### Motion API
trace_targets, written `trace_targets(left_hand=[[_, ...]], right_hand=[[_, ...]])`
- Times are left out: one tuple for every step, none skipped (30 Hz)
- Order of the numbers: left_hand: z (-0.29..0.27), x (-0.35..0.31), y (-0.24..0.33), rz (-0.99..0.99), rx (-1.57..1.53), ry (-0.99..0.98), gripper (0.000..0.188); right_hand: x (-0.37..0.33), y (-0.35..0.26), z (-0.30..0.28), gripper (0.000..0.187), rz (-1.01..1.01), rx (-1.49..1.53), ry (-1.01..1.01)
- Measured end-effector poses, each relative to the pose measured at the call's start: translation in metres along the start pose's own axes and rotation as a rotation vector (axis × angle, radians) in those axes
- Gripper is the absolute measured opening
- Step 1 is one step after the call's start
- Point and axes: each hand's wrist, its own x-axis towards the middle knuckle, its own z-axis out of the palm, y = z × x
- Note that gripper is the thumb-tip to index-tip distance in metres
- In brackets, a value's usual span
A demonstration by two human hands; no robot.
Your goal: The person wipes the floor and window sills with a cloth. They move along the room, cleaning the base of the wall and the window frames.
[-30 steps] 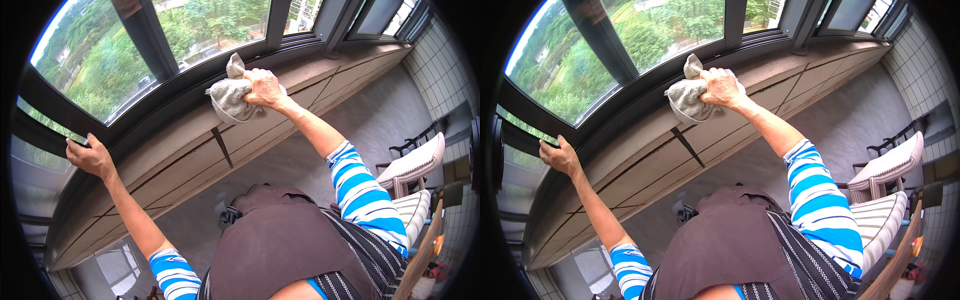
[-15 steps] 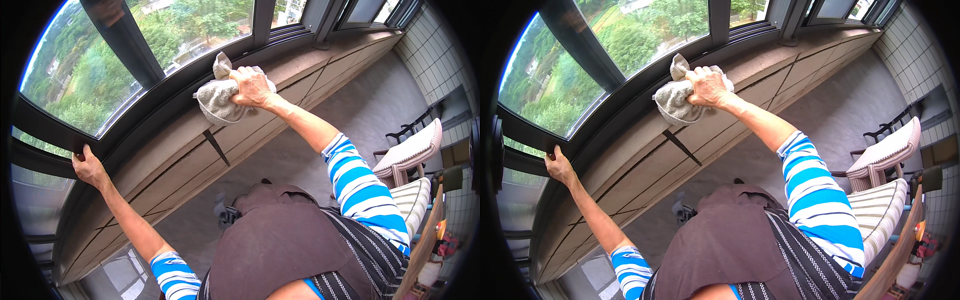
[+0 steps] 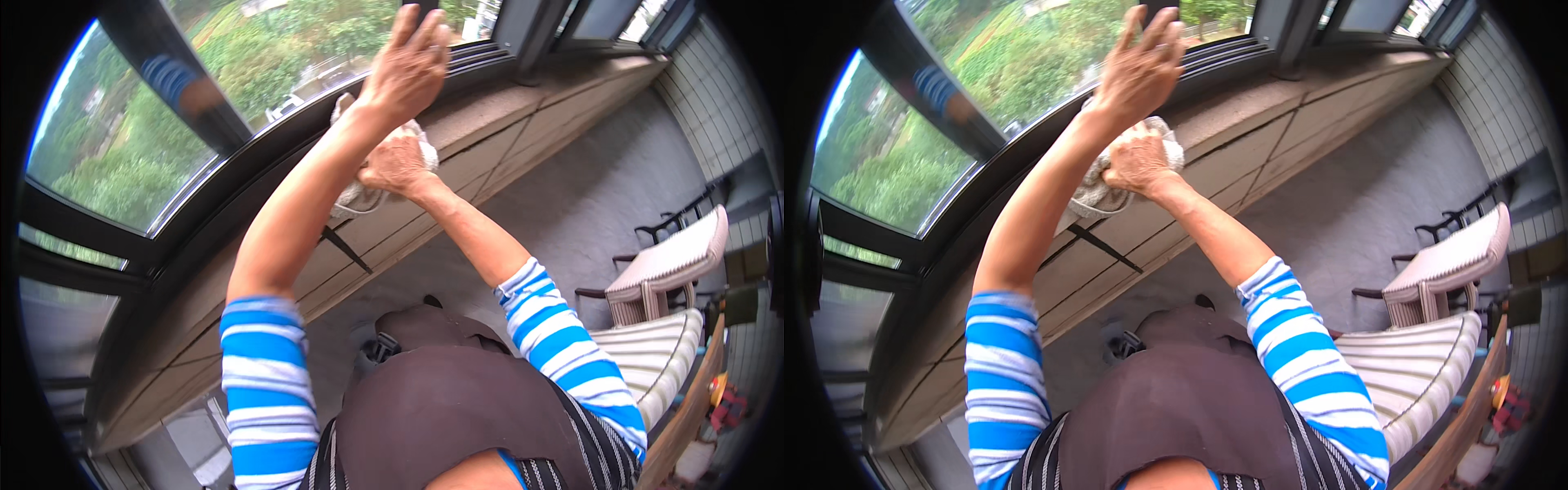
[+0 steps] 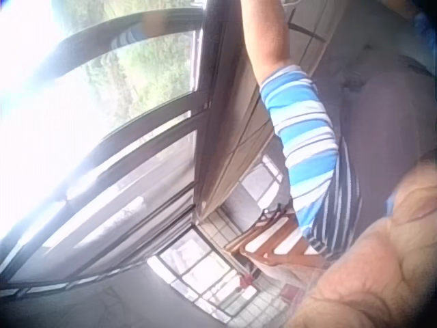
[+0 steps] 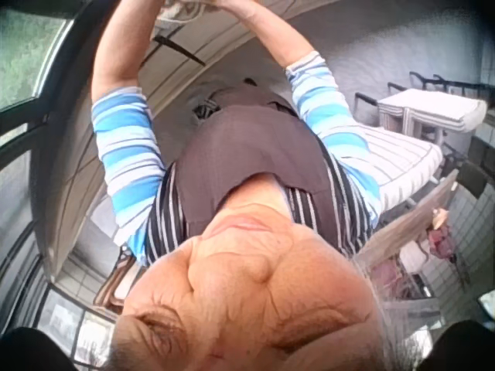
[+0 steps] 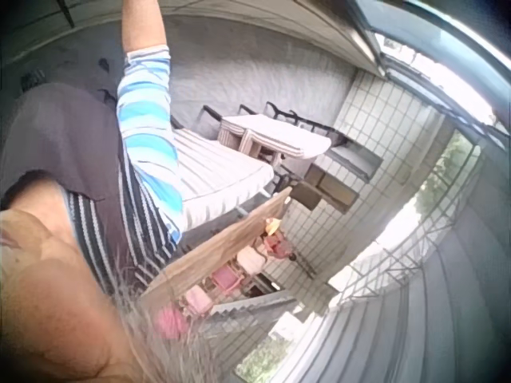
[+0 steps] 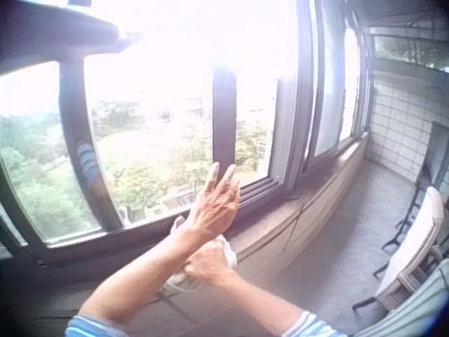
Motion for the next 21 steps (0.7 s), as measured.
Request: trace_targets(left_hand=[[0.018,0.019,0.003,0.036,-0.024,-0.216,0.036],[0.031,0.027,0.004,0.033,0.082,-0.161,0.031],[0.042,0.031,0.001,0.053,0.172,-0.318,0.027],[0.050,0.034,-0.001,0.085,0.212,-0.308,0.027],[0.056,0.033,0.001,0.066,0.286,-0.272,0.027],[0.060,0.035,-0.001,0.070,0.294,-0.294,0.027],[0.063,0.034,0.000,0.081,0.293,-0.311,0.027],[0.065,0.033,0.000,0.071,0.294,-0.284,0.027],[0.066,0.033,0.001,0.058,0.300,-0.253,0.027],[0.067,0.031,0.001,0.039,0.292,-0.244,0.026],[0.067,0.030,0.001,0.030,0.303,-0.278,0.026],[0.067,0.026,0.000,0.033,0.304,-0.267,0.026],[0.067,0.022,-0.002,0.038,0.303,-0.255,0.025],[0.067,0.017,-0.004,0.028,0.336,-0.223,0.024],[0.066,0.011,-0.007,0.021,0.366,-0.192,0.024],[0.065,0.004,-0.010,0.045,0.341,-0.189,0.023],[0.064,-0.003,-0.013,0.034,0.409,-0.103,0.022],[0.062,-0.009,-0.016,0.034,0.376,-0.113,0.022],[0.061,-0.016,-0.018,0.031,0.343,-0.126,0.022],[0.059,-0.023,-0.020,0.026,0.339,-0.144,0.022],[0.058,-0.030,-0.023,0.018,0.337,-0.161,0.022]], right_hand=[[-0.002,0.000,0.001,0.034,-0.002,-0.040,0.004],[-0.003,0.000,0.001,0.035,-0.044,0.018,0.134],[-0.005,0.000,0.001,0.038,-0.014,0.026,0.126],[-0.006,0.000,0.001,0.042,-0.028,0.029,0.148],[-0.007,0.001,0.001,0.046,-0.021,0.045,0.157],[-0.007,0.001,0.000,0.047,0.001,0.054,0.137],[-0.007,0.001,0.000,0.049,0.009,0.075,0.149],[-0.007,0.002,-0.001,0.050,0.030,0.076,0.135],[-0.008,0.002,-0.001,0.050,0.041,0.089,0.125],[-0.007,0.002,-0.001,0.051,0.054,0.106,0.117],[-0.007,0.002,-0.001,0.050,0.048,0.112,0.118],[-0.007,0.002,0.000,0.049,0.048,0.124,0.122],[-0.006,0.003,0.000,0.048,0.025,0.142,0.151],[-0.005,0.004,0.000,0.043,0.052,0.122,0.122],[-0.005,0.004,0.001,0.042,0.053,0.121,0.097],[-0.004,0.005,0.001,0.041,0.054,0.129,0.088],[-0.003,0.006,0.002,0.040,0.050,0.139,0.099],[-0.003,0.006,0.002,0.040,0.061,0.139,0.101],[-0.002,0.007,0.003,0.040,0.061,0.130,0.100],[-0.002,0.007,0.003,0.040,0.060,0.126,0.103],[-0.001,0.007,0.004,0.040,0.063,0.120,0.097]])
